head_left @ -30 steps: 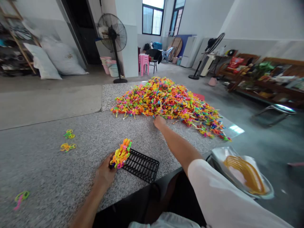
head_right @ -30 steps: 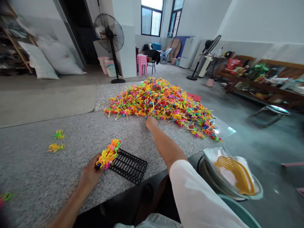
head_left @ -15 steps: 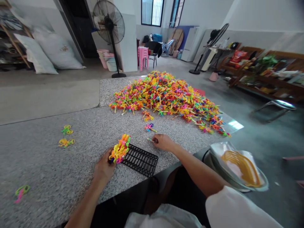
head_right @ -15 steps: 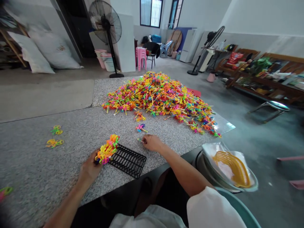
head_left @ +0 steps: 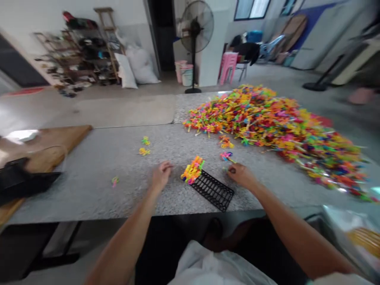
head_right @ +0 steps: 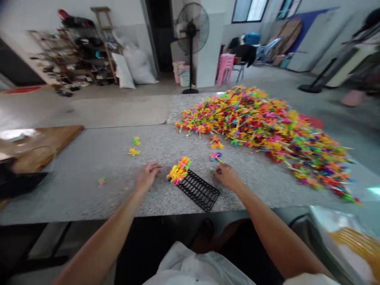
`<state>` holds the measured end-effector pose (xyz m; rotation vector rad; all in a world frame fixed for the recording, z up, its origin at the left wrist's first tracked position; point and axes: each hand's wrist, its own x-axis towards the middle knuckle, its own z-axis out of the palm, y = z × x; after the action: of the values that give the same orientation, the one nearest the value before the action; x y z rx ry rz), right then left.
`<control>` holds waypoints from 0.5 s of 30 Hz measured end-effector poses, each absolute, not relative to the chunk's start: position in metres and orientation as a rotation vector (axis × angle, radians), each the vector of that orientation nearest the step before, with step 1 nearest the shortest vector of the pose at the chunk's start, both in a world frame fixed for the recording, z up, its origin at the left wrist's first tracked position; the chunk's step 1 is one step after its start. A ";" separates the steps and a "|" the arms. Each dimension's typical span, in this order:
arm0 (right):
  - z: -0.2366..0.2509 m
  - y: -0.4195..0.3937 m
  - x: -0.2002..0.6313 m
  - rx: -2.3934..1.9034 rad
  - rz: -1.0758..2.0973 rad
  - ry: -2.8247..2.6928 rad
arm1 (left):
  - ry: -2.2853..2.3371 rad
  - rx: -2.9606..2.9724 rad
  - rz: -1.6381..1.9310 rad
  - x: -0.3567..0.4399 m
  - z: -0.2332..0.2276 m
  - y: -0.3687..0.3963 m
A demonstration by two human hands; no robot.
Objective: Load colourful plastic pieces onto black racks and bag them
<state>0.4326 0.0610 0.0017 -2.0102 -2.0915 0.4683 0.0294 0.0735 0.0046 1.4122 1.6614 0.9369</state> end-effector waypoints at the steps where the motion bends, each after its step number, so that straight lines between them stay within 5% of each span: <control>1: 0.003 0.061 0.435 -2.072 0.445 -2.014 | 1.681 1.386 0.967 0.022 0.005 0.077; 7: 0.020 0.079 0.447 -2.350 0.263 -1.611 | 1.709 1.280 1.103 0.012 -0.021 0.091; 15: 0.036 0.111 0.426 -2.056 0.299 -1.561 | 1.995 1.509 1.021 -0.008 -0.006 0.111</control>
<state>0.4264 0.1114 0.0361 -2.0561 -1.5613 0.2993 -0.0079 0.1111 -0.0057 1.5086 1.9945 1.0206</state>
